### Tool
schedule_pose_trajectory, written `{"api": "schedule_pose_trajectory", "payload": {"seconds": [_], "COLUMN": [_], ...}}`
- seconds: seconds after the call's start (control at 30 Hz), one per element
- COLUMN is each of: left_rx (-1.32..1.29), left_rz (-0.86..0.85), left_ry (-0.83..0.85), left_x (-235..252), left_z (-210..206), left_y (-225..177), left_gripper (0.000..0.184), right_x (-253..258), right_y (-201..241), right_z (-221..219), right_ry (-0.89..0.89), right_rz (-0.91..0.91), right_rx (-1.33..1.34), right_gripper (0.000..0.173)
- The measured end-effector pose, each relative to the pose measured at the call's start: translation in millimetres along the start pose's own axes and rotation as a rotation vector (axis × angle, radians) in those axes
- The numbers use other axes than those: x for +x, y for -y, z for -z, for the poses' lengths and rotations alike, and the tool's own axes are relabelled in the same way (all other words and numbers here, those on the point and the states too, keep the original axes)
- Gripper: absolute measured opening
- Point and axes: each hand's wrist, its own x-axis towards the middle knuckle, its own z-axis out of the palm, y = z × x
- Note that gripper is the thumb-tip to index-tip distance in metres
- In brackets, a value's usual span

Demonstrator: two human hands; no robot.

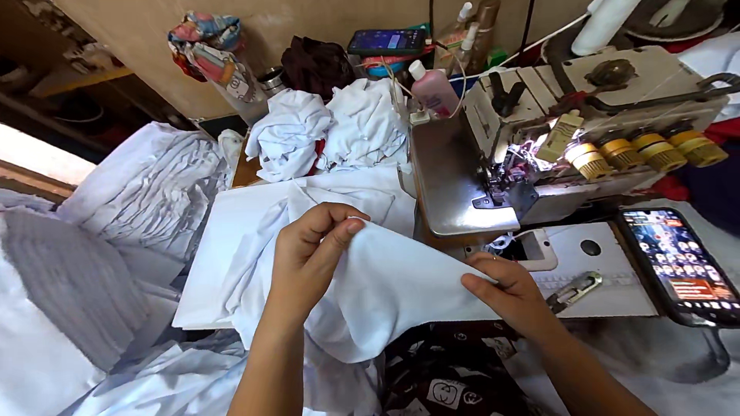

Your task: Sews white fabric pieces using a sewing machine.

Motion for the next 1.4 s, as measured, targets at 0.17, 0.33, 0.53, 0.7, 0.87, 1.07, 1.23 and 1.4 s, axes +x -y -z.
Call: {"api": "schedule_pose_trajectory", "payload": {"seconds": [0.17,0.33,0.53,0.7,0.87,1.07,1.23,1.4], "left_rx": [0.302,0.148,0.252,0.386,0.438,0.854,0.729,0.519], "left_rz": [-0.029,0.028,-0.459,-0.349,-0.308,-0.259,-0.275,-0.326], "left_ry": [-0.101,-0.022,-0.237,0.151,0.156,0.209,0.167,0.284], "left_x": [-16.3,-15.1,48.4,52.7,44.7,1.7,19.7,7.2], "left_z": [-4.8,-6.0,-75.3,-163.4,-181.9,-180.7,-182.7,-163.5], "left_y": [-14.0,-42.7,-4.5,23.4,30.9,6.7,31.1,28.5], "left_gripper": [0.018,0.016,0.016,0.019,0.013,0.046,0.048,0.061], "right_x": [1.0,0.5,-18.7,-71.8,-99.8,-88.8,-71.4,-58.0], "right_y": [-0.7,16.5,30.8,8.7,-11.2,-9.4,-5.0,0.4], "right_z": [-7.3,-4.6,23.8,29.7,36.8,51.1,57.9,43.4], "right_ry": [-0.128,-0.123,0.004,0.034,0.054,0.140,0.086,0.053], "right_rz": [-0.070,-0.058,-0.101,-0.513,-0.491,-0.393,-0.382,-0.365], "right_rx": [0.016,0.088,0.290,0.253,0.307,0.316,0.311,0.361], "right_gripper": [0.022,0.025,0.030,0.010,0.012,0.014,0.012,0.022]}}
